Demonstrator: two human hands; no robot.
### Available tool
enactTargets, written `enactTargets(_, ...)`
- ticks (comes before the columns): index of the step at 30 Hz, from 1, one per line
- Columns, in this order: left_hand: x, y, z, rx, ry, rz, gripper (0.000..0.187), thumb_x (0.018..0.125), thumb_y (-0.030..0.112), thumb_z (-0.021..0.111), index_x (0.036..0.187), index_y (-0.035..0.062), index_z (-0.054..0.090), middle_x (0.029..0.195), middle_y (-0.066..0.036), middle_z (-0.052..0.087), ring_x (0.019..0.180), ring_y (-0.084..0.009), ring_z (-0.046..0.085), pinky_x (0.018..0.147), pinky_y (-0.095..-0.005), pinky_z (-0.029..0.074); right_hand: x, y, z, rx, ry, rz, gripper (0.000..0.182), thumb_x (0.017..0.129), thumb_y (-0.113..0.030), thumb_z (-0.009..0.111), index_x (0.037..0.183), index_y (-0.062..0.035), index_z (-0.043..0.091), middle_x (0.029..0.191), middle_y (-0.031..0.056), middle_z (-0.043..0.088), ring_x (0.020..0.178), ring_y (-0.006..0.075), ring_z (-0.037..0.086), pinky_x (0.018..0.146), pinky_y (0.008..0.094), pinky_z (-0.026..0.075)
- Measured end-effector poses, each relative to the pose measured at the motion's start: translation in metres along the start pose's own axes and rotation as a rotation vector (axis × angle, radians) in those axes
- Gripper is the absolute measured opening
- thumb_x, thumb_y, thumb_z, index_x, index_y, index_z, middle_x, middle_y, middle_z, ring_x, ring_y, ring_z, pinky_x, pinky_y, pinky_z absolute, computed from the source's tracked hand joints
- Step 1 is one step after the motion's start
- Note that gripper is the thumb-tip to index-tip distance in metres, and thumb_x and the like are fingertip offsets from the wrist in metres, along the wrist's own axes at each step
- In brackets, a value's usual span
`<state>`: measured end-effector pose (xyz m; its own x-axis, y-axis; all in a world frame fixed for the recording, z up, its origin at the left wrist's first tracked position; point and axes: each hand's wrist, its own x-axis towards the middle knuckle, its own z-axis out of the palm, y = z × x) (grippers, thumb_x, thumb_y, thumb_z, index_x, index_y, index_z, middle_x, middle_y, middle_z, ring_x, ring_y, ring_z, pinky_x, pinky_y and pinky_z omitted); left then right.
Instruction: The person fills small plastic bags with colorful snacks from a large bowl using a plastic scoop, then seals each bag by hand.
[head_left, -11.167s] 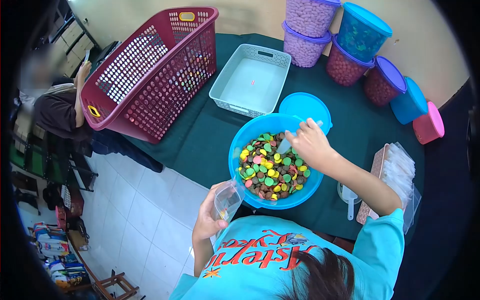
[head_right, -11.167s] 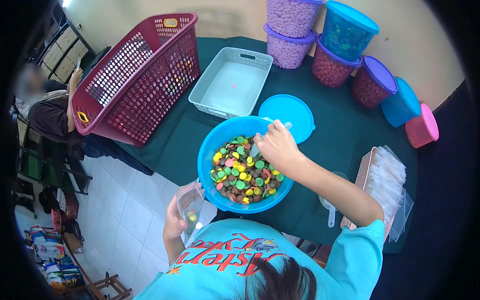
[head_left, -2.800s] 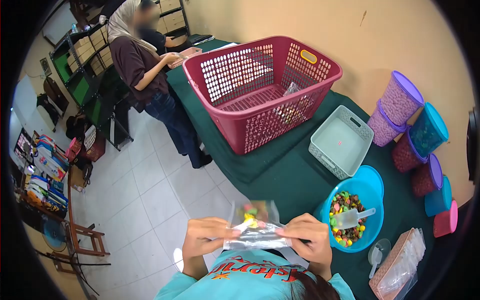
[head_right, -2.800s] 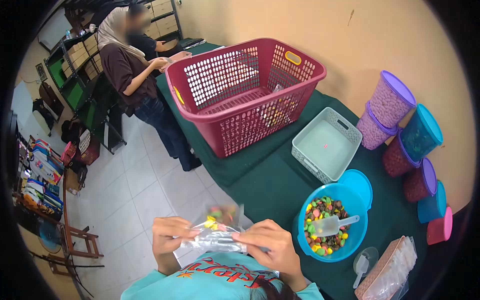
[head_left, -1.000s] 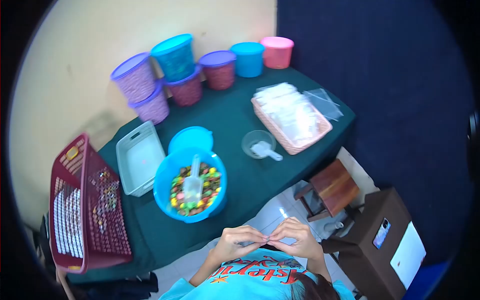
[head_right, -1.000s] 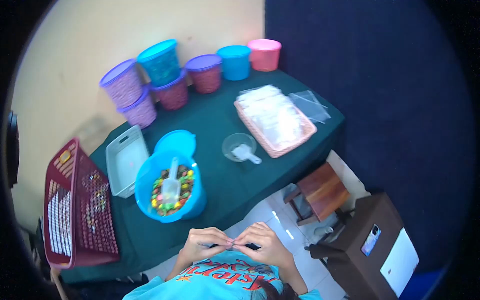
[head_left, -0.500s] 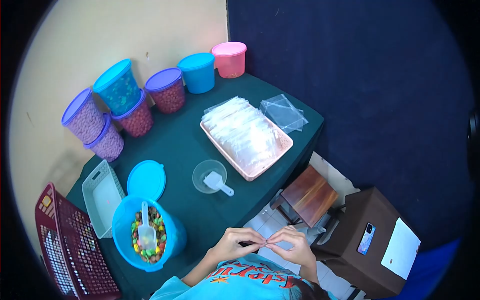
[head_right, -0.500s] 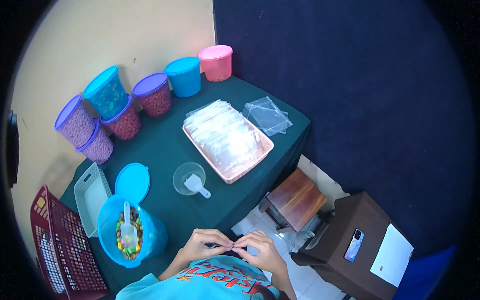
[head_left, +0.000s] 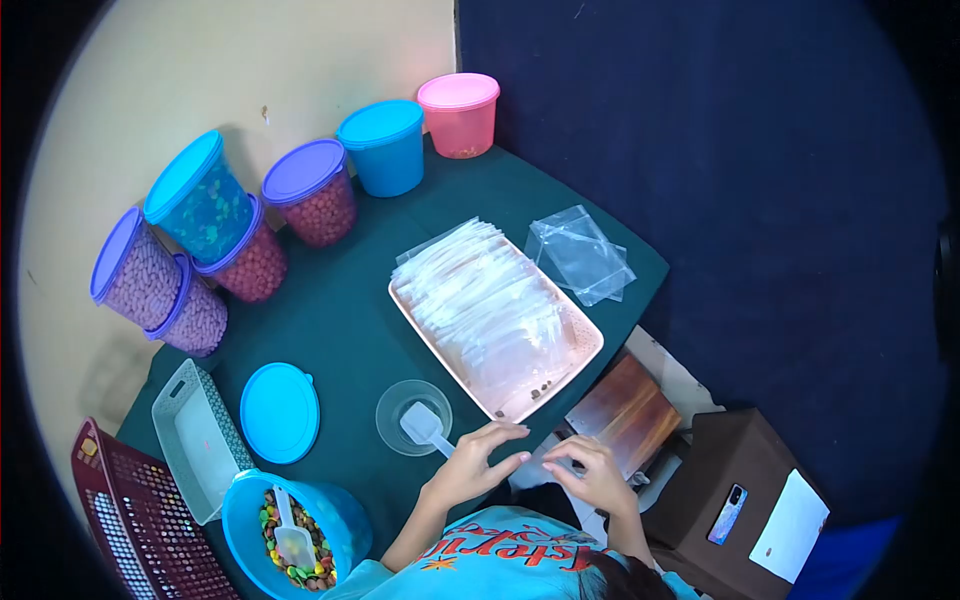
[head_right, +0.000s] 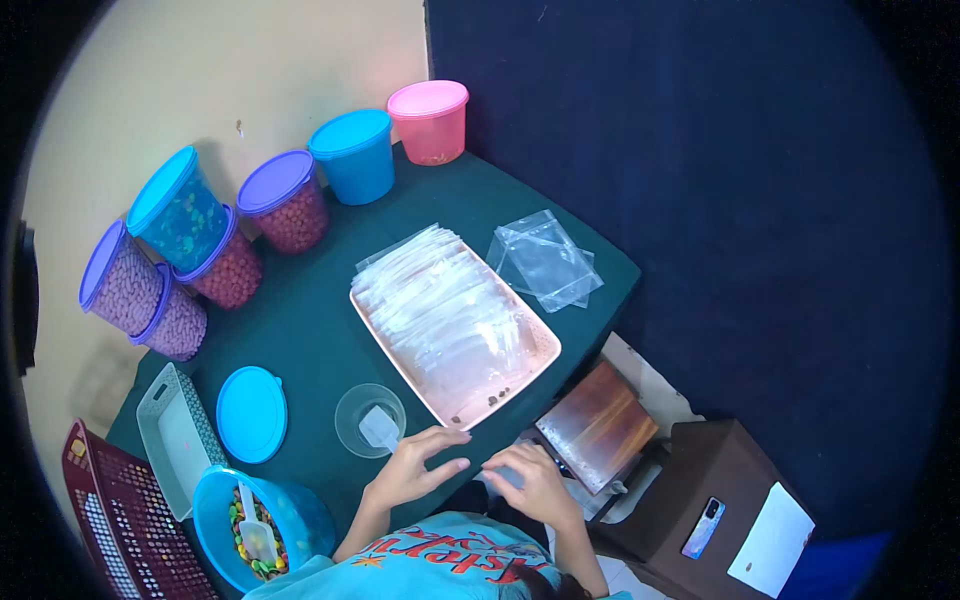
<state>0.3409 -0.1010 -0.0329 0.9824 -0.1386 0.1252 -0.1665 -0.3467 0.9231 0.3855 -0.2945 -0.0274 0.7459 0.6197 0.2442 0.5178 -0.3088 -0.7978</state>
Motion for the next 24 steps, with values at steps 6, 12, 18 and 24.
enactTargets(6,-0.003,-0.024,0.006,0.117,-0.178,-0.079,0.054,0.080,0.033,0.054,0.115,-0.0065,0.043,0.122,-0.024,0.040,0.115,-0.0337,0.038,0.097,-0.0365,0.031,0.049,0.038,-0.007,-0.027,-0.001,-0.001,0.014,0.071,-0.008,0.061,0.083,-0.0023,0.057,0.086,0.0107,0.058,0.083,0.0274,0.053,0.076,0.0344,0.041)
enactTargets(12,-0.005,-0.018,0.014,0.113,-0.194,-0.263,0.055,0.083,0.036,0.049,0.122,-0.0016,0.037,0.125,-0.022,0.037,0.118,-0.0323,0.036,0.099,-0.0395,0.027,0.110,0.090,0.004,-0.297,-0.106,-0.033,0.043,0.064,-0.002,0.060,0.106,-0.0037,0.048,0.117,0.0121,0.041,0.107,0.0326,0.037,0.090,0.0411,0.032)
enactTargets(18,0.001,0.013,0.013,0.117,-0.048,-0.310,0.052,0.085,0.039,0.044,0.121,0.0016,0.040,0.122,-0.017,0.043,0.114,-0.0315,0.040,0.099,-0.0464,0.024,0.137,0.125,0.012,-0.429,-0.104,-0.077,0.047,0.059,-0.001,0.064,0.103,-0.0053,0.046,0.110,0.0165,0.040,0.103,0.0353,0.036,0.090,0.0435,0.027)
enactTargets(24,-0.001,0.034,0.023,-0.090,0.204,-0.269,0.045,0.084,0.030,0.048,0.118,0.0013,0.043,0.119,-0.017,0.046,0.112,-0.0290,0.043,0.096,-0.0389,0.030,0.170,0.139,-0.026,-0.471,-0.397,-0.268,0.029,0.058,-0.016,0.070,0.080,-0.0094,0.052,0.084,0.0058,0.052,0.095,0.0249,0.044,0.084,0.0399,0.026)
